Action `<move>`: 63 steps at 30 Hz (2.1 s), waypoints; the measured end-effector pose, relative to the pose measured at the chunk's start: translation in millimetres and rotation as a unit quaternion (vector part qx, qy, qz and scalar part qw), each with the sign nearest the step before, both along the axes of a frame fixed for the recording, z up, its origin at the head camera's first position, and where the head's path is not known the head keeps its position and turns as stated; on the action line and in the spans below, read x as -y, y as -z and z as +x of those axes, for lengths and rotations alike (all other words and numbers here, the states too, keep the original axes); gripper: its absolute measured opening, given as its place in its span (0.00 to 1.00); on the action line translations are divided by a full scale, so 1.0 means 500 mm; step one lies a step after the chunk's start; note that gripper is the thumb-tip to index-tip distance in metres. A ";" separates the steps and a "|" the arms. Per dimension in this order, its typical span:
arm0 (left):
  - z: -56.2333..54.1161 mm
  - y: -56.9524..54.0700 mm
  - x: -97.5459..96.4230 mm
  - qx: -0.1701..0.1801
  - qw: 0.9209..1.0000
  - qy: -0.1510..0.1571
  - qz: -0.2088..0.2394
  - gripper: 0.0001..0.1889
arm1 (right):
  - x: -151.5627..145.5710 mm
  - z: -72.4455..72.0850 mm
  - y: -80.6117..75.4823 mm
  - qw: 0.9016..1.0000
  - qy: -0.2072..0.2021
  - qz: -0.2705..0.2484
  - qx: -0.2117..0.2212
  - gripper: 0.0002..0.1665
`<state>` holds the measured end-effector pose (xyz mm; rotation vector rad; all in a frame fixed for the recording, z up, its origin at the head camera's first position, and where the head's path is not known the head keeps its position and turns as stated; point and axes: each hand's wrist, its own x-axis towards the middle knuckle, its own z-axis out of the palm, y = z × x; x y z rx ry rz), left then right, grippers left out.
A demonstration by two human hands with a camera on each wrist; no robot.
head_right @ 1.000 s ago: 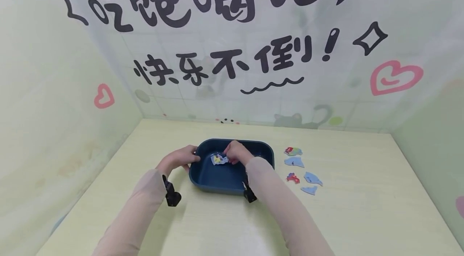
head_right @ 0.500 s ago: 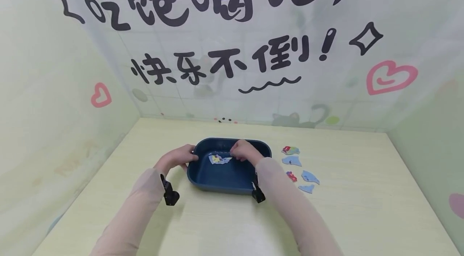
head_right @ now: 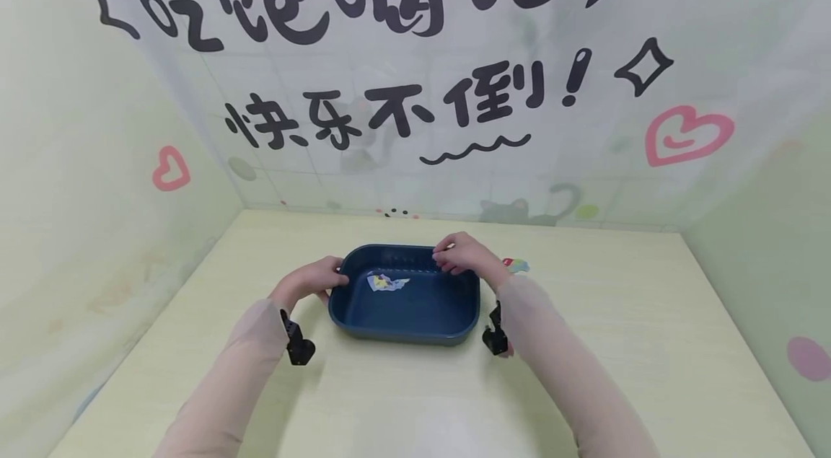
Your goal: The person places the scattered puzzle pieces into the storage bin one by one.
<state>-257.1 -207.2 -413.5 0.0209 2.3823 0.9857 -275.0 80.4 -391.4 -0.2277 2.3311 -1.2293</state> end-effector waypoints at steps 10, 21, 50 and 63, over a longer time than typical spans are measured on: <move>-0.001 0.003 0.003 0.001 1.000 0.002 0.006 0.22 | -0.086 -0.007 -0.016 0.999 0.024 0.014 -0.033 0.21; 0.000 0.003 0.002 0.000 1.000 0.000 0.009 0.19 | -0.159 -0.012 0.024 0.998 0.045 0.032 -0.025 0.20; 0.004 0.001 0.005 -0.003 1.000 -0.002 0.016 0.21 | -0.257 -0.029 0.099 0.981 0.048 0.155 -0.103 0.26; 0.007 0.002 0.003 -0.009 1.000 -0.008 0.004 0.21 | -0.256 -0.045 0.122 0.984 0.048 0.157 -0.074 0.23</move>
